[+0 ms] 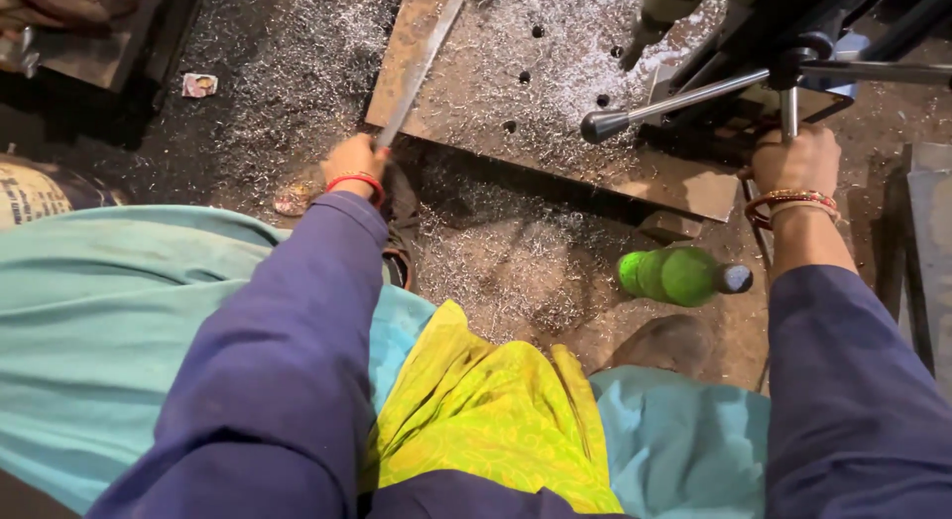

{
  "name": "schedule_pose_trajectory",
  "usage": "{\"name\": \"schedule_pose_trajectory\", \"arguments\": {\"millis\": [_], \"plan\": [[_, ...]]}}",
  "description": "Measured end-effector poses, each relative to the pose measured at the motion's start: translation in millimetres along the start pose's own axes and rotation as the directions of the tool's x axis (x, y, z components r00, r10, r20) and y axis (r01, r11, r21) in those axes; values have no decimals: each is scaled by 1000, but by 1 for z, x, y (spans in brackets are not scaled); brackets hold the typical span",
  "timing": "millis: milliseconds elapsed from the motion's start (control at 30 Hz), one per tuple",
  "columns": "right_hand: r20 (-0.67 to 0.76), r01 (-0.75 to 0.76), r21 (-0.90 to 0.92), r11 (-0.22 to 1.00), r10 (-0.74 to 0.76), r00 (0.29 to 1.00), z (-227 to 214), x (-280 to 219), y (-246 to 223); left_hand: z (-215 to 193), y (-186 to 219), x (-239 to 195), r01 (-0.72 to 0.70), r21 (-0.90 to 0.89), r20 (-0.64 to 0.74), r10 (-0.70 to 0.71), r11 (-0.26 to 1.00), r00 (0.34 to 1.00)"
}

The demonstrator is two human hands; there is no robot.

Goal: The person drills a hole in a metal plate using a magnetic drill press, while applying liquid from a green bottle onto the drill bit and plate. They then use a metal rod to clear away metal shavings from the drilling surface.

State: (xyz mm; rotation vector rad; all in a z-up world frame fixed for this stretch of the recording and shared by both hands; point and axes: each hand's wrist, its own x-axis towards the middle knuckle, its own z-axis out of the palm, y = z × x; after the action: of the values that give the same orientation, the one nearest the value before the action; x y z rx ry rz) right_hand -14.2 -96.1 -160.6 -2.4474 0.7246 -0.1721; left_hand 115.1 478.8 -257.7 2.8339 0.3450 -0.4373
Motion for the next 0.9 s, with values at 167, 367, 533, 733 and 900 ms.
{"name": "schedule_pose_trajectory", "arguments": {"millis": [167, 367, 533, 733, 900], "plan": [[29, 50, -64, 997, -48, 998, -1, 3, 2, 44, 11, 14, -86, -662, 92, 195, 745, 977], [-40, 91, -112, 990, -96, 995, 8, 11, 18, 61, 46, -47, -284, -459, -458, 50, 842, 887], [-42, 59, -179, 982, -68, 997, 15, 18, 24, 97, 58, -86, -92, -474, -425, -136, 876, 895], [25, -81, 7, 997, 81, 996, -2, -4, -7, 113, 66, -143, -199, -463, -399, -2, 864, 917], [-93, -61, -51, 997, 56, 994, -4, -8, -17, 86, 84, -236, -272, -384, 117, 339, 882, 933]]}}
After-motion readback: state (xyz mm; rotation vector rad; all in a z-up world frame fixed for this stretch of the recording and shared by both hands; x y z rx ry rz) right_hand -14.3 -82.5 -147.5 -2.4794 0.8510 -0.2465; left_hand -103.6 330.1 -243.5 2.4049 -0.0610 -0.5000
